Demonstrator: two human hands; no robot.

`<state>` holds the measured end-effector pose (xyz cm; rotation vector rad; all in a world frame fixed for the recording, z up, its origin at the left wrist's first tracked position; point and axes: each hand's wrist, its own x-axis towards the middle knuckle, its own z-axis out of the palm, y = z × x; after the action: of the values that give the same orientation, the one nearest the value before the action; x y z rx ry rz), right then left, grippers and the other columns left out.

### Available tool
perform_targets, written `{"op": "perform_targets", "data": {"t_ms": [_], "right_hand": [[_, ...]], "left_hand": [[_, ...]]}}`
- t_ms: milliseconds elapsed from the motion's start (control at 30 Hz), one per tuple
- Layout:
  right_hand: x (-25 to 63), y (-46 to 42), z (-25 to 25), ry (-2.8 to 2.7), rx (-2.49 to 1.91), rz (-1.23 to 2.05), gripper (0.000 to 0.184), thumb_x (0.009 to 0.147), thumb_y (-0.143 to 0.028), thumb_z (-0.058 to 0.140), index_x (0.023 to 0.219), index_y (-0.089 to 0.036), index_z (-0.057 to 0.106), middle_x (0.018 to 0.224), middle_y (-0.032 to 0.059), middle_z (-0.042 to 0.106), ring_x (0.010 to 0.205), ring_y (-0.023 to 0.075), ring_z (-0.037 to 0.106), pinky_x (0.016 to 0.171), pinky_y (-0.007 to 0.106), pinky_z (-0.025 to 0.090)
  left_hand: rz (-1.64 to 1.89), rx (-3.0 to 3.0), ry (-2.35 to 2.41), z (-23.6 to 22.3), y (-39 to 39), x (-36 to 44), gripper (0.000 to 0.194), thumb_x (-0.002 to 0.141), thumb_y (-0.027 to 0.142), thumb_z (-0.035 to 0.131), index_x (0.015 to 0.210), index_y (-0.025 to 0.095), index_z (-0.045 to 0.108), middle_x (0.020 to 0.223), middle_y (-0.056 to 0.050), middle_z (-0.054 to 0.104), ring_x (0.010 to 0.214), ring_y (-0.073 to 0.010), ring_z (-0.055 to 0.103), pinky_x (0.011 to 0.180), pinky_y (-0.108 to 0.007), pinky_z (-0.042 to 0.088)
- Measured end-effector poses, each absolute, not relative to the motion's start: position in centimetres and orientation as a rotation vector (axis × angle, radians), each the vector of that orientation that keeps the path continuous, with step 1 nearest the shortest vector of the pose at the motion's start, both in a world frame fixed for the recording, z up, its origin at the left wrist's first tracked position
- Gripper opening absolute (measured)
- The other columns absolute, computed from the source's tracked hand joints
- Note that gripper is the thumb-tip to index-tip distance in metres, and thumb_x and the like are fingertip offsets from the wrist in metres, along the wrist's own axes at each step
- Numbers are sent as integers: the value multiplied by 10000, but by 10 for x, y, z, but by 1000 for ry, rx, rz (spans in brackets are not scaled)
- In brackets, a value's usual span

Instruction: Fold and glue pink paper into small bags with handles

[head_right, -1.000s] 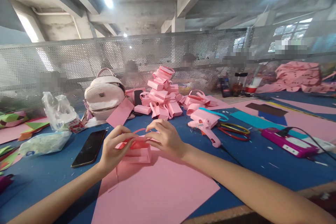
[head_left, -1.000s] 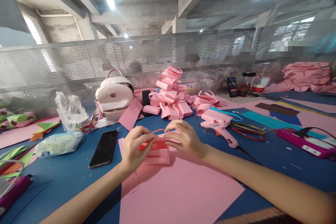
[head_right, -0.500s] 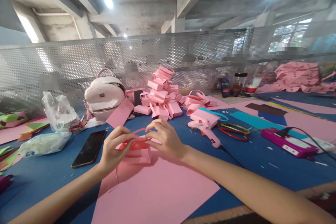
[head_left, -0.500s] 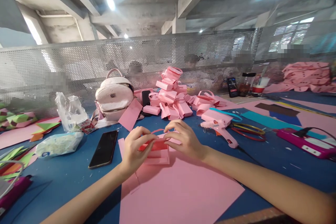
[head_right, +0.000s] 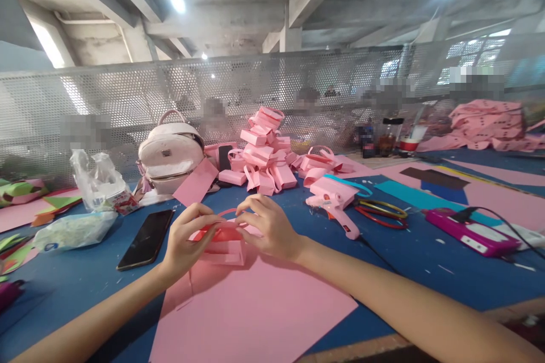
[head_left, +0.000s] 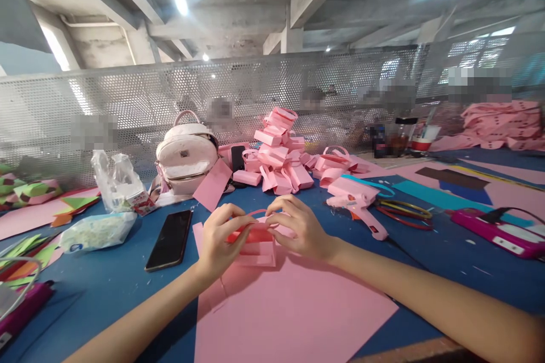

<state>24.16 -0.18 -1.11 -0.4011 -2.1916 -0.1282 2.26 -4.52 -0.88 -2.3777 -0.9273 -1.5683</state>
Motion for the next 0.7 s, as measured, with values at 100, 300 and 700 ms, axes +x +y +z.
{"op": "perform_targets", "data": {"t_ms": [100,300,700], "right_hand": [[242,-1,-11,-2196,-414,-132,70,932,-272,616,958,-247,675,997,54,666,956,232,560,846,410,483],[241,-1,-13,-2193,-425,-118,96,940,-219,587,952,-246,678,993,53,668,962,231,557,843,400,481],[244,0,-8,-2079,-456,0,132,980,-237,541,1050,-249,652,1026,62,618,985,226,570,887,387,458]], "left_hand": [[-1569,-2381,-931,-9,-45,23,171,950,158,566,949,221,725,811,-38,611,722,-162,582,628,-277,486],[-1571,-2388,-931,-10,-45,22,164,944,142,575,952,213,723,825,-42,614,730,-164,584,636,-280,485],[-1643,-2424,-1015,-10,-40,17,171,949,150,562,964,205,723,859,-48,611,766,-169,603,678,-284,487]]}}
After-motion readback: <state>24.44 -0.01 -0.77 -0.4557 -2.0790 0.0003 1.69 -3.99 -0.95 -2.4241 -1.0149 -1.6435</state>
